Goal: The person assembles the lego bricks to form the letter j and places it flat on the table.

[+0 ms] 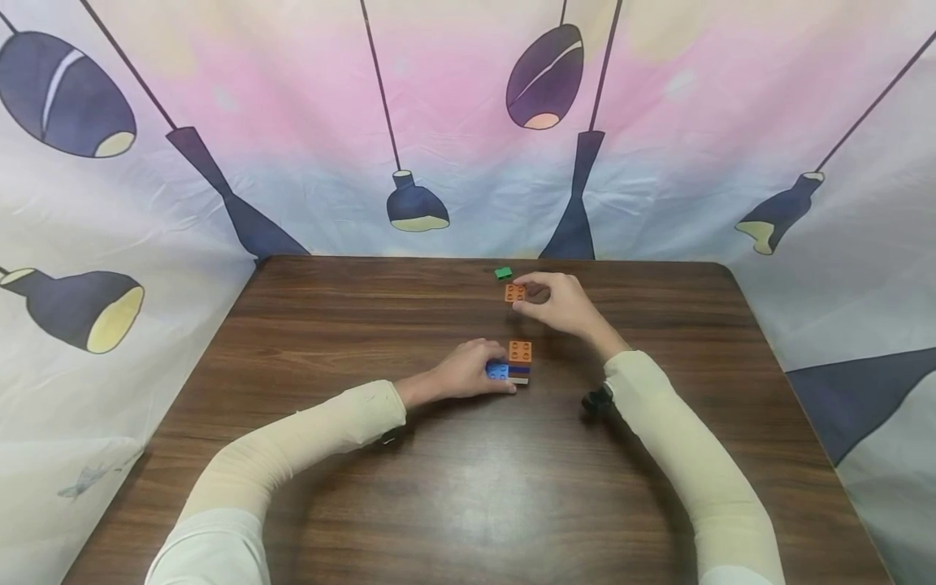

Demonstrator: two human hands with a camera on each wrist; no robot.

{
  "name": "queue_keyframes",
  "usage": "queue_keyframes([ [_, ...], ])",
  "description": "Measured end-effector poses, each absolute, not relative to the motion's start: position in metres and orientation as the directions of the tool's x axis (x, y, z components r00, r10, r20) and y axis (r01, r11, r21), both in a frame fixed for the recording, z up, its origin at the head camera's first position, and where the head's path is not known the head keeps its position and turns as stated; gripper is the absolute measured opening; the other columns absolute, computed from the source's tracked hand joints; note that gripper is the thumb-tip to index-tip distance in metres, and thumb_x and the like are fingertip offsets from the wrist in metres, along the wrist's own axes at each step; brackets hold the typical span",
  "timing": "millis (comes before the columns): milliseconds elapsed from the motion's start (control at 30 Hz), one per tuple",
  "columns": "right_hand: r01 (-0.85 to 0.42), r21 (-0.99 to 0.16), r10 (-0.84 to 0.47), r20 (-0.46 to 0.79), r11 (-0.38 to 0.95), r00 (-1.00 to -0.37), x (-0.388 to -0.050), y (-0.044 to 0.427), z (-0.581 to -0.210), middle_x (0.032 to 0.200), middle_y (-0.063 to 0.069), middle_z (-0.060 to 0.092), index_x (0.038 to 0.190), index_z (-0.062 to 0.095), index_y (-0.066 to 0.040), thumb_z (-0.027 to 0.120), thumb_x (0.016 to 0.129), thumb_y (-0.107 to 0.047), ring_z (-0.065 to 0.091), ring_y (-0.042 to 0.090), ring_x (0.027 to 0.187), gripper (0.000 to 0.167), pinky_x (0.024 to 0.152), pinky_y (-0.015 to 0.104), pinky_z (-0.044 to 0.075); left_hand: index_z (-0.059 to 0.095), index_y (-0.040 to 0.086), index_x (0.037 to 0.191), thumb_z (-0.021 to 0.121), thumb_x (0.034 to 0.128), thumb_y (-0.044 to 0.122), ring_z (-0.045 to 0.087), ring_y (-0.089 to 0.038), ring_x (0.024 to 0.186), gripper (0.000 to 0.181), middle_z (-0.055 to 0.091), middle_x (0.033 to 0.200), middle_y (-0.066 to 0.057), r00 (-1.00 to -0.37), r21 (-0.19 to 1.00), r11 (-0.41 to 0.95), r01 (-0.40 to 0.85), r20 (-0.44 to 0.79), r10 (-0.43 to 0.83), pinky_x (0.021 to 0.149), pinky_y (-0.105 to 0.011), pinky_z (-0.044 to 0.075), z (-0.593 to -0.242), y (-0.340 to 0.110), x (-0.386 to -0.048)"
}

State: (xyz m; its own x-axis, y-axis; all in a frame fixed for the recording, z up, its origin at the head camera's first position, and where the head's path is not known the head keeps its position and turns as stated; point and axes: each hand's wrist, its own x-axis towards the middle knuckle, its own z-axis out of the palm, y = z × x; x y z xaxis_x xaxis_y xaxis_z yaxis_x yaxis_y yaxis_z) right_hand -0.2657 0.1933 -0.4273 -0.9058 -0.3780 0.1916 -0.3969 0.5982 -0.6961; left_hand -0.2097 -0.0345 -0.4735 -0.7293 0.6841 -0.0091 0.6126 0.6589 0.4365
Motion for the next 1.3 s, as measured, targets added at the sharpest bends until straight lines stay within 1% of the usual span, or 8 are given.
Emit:
queue_keyframes([
  [167, -0.442, -0.676, -0.387, 0.244, 0.590, -0.889, -0.256, 0.197, -0.422, 0.122, 0.009, 0.072, 0.131, 0.069, -0.015, 0.078, 0.092, -0.035, 0.068, 0.029, 0.110, 0.045, 0.088, 0.049, 0.056, 0.071, 0.008, 0.123, 0.078, 0.0876, 0.050, 0.059, -0.010, 0.090, 0.055, 0.071, 0.110, 0.001, -0.730, 0.427, 0.662, 0.616, -0.006, 0.683, 0.080, -0.026, 0.048, -0.475, -0.035, -0.210],
  [367, -0.468, -0.660, -0.408, 0.257, 0.587, -0.876, -0.240, 0.200, -0.416, 0.123, 0.006, 0.073, 0.131, 0.069, -0.016, 0.076, 0.093, -0.039, 0.070, 0.025, 0.107, 0.045, 0.084, 0.046, 0.057, 0.071, 0.008, 0.122, 0.079, 0.0872, 0.050, 0.058, -0.010, 0.088, 0.055, 0.071, 0.108, 0.001, -0.728, 0.437, 0.657, 0.615, -0.005, 0.685, 0.077, -0.025, 0.047, -0.474, -0.034, -0.210],
  [567, -0.495, -0.644, -0.433, 0.269, 0.584, -0.861, -0.224, 0.200, -0.411, 0.122, 0.006, 0.073, 0.131, 0.069, -0.015, 0.077, 0.092, -0.039, 0.069, 0.028, 0.109, 0.046, 0.087, 0.049, 0.055, 0.072, 0.008, 0.122, 0.079, 0.0870, 0.049, 0.058, -0.010, 0.087, 0.055, 0.071, 0.106, 0.000, -0.726, 0.436, 0.655, 0.618, -0.004, 0.687, 0.076, -0.024, 0.046, -0.475, -0.034, -0.211],
  [800, -0.516, -0.635, -0.441, 0.291, 0.575, -0.849, -0.204, 0.200, -0.406, 0.120, 0.000, 0.072, 0.128, 0.070, -0.017, 0.078, 0.091, -0.036, 0.068, 0.016, 0.102, 0.043, 0.083, 0.040, 0.056, 0.072, 0.008, 0.121, 0.079, 0.0872, 0.049, 0.058, -0.010, 0.088, 0.054, 0.071, 0.106, 0.001, -0.726, 0.439, 0.652, 0.618, 0.000, 0.687, 0.077, -0.024, 0.047, -0.474, -0.035, -0.210],
  [900, -0.519, -0.637, -0.443, 0.294, 0.570, -0.847, -0.199, 0.200, -0.406, 0.118, -0.002, 0.072, 0.127, 0.071, -0.018, 0.080, 0.090, -0.033, 0.068, 0.013, 0.099, 0.041, 0.080, 0.037, 0.057, 0.072, 0.008, 0.121, 0.079, 0.0870, 0.050, 0.059, -0.010, 0.088, 0.054, 0.072, 0.107, 0.000, -0.728, 0.432, 0.657, 0.618, 0.000, 0.685, 0.077, -0.025, 0.047, -0.474, -0.035, -0.210],
  [1067, -0.532, -0.638, -0.458, 0.298, 0.557, -0.837, -0.191, 0.199, -0.408, 0.117, 0.001, 0.072, 0.127, 0.071, -0.015, 0.080, 0.090, -0.028, 0.069, 0.016, 0.099, 0.040, 0.081, 0.038, 0.057, 0.071, 0.008, 0.125, 0.078, 0.0873, 0.051, 0.061, -0.012, 0.094, 0.057, 0.072, 0.115, -0.002, -0.733, 0.421, 0.666, 0.617, -0.003, 0.680, 0.082, -0.028, 0.049, -0.474, -0.035, -0.210],
  [1167, -0.537, -0.641, -0.460, 0.306, 0.548, -0.834, -0.187, 0.198, -0.409, 0.116, 0.002, 0.073, 0.127, 0.071, -0.015, 0.081, 0.090, -0.028, 0.069, 0.016, 0.098, 0.040, 0.079, 0.038, 0.057, 0.071, 0.008, 0.125, 0.079, 0.0872, 0.050, 0.061, -0.012, 0.093, 0.057, 0.073, 0.115, -0.001, -0.730, 0.424, 0.660, 0.620, 0.004, 0.683, 0.082, -0.028, 0.050, -0.475, -0.035, -0.210],
  [1300, -0.538, -0.639, -0.453, 0.314, 0.550, -0.835, -0.182, 0.197, -0.411, 0.115, 0.001, 0.073, 0.125, 0.072, -0.015, 0.081, 0.089, -0.029, 0.068, 0.015, 0.097, 0.039, 0.078, 0.039, 0.057, 0.072, 0.008, 0.124, 0.079, 0.0873, 0.049, 0.059, -0.010, 0.089, 0.055, 0.073, 0.110, 0.000, -0.725, 0.431, 0.650, 0.625, 0.013, 0.689, 0.078, -0.027, 0.048, -0.475, -0.035, -0.210],
])
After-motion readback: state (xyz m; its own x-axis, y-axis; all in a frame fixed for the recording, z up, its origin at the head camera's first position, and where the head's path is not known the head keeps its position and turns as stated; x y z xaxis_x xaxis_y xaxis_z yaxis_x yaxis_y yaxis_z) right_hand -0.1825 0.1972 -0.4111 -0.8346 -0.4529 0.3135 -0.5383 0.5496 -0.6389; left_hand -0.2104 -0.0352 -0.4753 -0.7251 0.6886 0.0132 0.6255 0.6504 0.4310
